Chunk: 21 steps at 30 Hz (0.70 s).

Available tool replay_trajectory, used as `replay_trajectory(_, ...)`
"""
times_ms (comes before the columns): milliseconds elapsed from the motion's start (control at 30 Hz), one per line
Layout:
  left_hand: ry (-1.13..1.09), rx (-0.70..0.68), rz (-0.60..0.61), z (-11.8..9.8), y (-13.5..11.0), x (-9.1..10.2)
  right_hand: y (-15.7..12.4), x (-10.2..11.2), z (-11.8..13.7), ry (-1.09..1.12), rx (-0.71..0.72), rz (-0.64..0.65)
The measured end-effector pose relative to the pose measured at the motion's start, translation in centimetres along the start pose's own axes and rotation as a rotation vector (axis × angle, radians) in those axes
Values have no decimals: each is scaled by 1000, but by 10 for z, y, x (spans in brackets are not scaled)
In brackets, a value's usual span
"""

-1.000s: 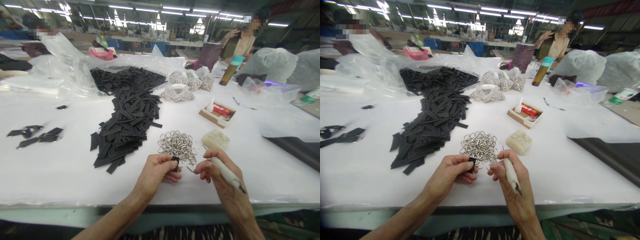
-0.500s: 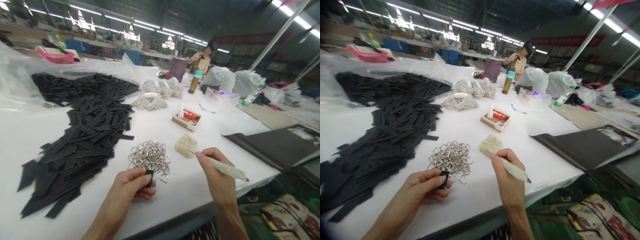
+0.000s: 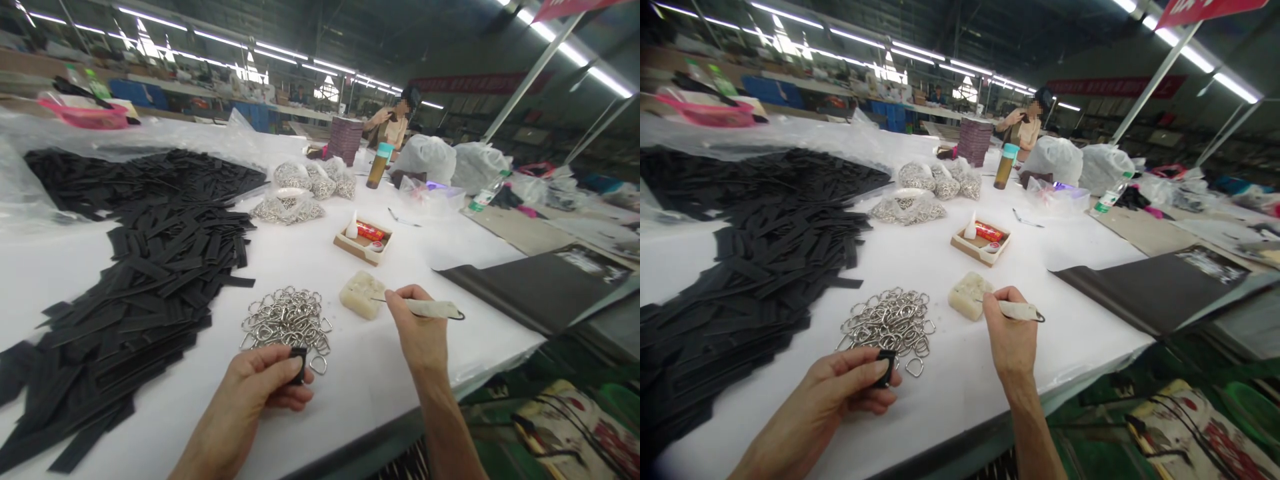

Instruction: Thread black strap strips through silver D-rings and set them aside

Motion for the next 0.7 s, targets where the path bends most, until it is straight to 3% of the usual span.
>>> replay_trajectory(500, -23, 12, 55, 4, 3, 5, 0, 0, -7, -46, -8, 35)
replay_trajectory(633, -64, -9, 70, 6, 2, 4, -8, 13, 2, 85, -17, -40)
replay_trajectory(700, -79, -18, 86, 8, 1, 3, -14, 17, 8, 252, -45, 16)
Point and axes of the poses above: each hand's wrist, its own y-axis towards the middle knuckle, its own x-axis out of the back of the hand, z = x × y, the point moved 1 cm from there along y, towards the middle knuckle, and after that the axes turned 8 degrees about x, right-handed, at the moved point
